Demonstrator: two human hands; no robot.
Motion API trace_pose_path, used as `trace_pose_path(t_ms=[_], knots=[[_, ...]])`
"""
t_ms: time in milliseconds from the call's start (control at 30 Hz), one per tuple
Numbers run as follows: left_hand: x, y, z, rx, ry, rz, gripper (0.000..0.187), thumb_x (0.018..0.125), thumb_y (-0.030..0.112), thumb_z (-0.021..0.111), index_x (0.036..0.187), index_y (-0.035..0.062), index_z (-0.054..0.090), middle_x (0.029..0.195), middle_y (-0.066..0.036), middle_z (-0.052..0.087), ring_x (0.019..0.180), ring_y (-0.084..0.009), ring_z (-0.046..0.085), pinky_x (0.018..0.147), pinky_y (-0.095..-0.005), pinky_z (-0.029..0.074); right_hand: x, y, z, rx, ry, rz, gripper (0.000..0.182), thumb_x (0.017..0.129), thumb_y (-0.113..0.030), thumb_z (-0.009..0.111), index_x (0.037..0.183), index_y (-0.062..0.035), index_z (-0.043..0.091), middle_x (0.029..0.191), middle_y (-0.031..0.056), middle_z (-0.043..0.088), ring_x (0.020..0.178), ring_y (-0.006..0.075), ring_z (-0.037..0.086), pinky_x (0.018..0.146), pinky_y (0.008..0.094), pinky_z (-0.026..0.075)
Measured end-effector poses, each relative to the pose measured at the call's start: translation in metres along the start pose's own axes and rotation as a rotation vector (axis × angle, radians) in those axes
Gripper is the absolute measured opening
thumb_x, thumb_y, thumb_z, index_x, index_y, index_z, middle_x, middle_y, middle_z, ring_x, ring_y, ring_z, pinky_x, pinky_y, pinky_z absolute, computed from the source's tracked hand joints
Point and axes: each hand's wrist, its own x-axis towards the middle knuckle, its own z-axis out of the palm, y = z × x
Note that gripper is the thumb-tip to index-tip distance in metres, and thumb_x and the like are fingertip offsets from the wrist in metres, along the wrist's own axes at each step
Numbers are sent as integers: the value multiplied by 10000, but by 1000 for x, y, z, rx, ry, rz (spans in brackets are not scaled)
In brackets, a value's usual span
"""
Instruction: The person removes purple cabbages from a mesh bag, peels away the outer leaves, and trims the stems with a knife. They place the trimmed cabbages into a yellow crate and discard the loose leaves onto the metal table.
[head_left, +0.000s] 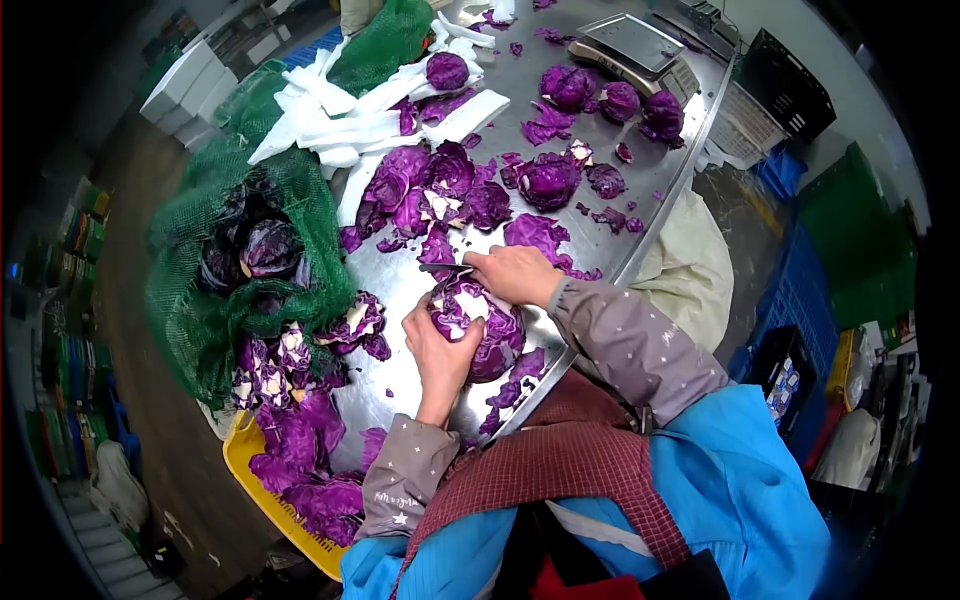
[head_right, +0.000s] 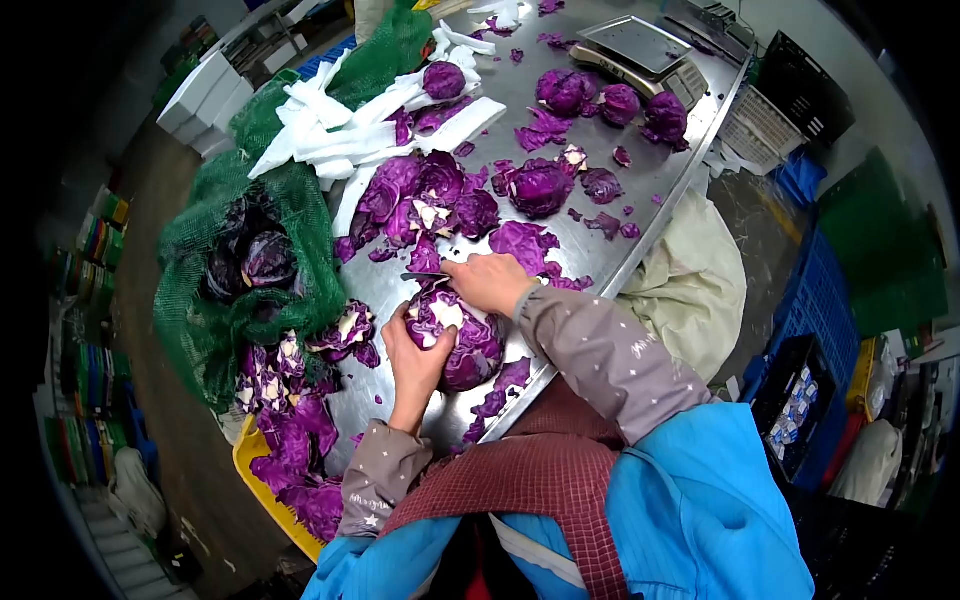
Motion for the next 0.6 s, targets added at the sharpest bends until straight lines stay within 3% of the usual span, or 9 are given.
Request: trace_pose_path(t_ms=[67,133,200,233,267,367,467,567,600], knots=[[-9,6,-2,-46,-39,-21,790,665,309,751,1278,-9,367,1167,-211,392,1141,-368,372,994,-470,297,11,7,2,13,27,118,274,855,-259,543,1088,-123,587,813,156,657,780,337,654,665,468,508],[-30,7,-3,-30,-57,34,807,658,318,757,1279,5,348,1179,-211,361,1165,-369,343,1000,-491,290,15,52,34,-113,-99,117,297,846,-286,571,1056,-76,585,847,161,659,799,347,649,674,472,500],[-51,9,0,-32,10,71,832,647,309,777,1283,17,326,1197,-208,326,1183,-382,319,1009,-520,281,-7,57,42,127,20,291,328,844,-319,587,1038,-56,586,885,183,654,848,356,638,704,480,488],[-51,9,0,-77,20,23,839,649,306,780,1290,15,323,1196,-208,327,1186,-379,320,1013,-515,281,-13,57,42,173,-25,315,376,854,-359,581,1053,-40,563,924,203,646,897,363,625,735,489,475],[-53,8,-4,-120,20,-30,846,650,304,783,1296,13,320,1196,-208,328,1188,-377,321,1016,-509,281,-17,55,41,143,-78,319,424,873,-376,557,1144,-54,512,920,208,641,900,371,618,740,489,474],[-40,4,-7,-169,59,-75,816,691,263,766,1342,44,325,1185,-202,345,1164,-359,358,1004,-463,303,-46,34,23,175,192,221,426,913,-323,496,1271,-104,426,994,211,585,860,382,612,720,476,481],[-35,5,-9,-107,74,-79,783,694,269,760,1345,86,367,1180,-181,366,1167,-350,364,999,-470,300,-78,14,18,338,258,88,388,934,-219,453,1321,-200,430,1012,177,515,784,359,605,694,444,498],[-34,14,0,99,118,9,775,670,301,762,1324,92,402,1249,-159,362,1203,-351,347,1003,-496,285,-108,-20,19,493,276,98,435,914,-146,488,1342,-208,438,1050,171,483,733,341,611,652,418,517],[-33,23,1,141,155,69,733,686,277,754,1299,48,423,1242,-178,380,1180,-359,371,1005,-466,307,-113,-28,18,500,275,141,458,901,-122,506,1346,-207,440,1084,185,467,697,343,616,633,403,524]])
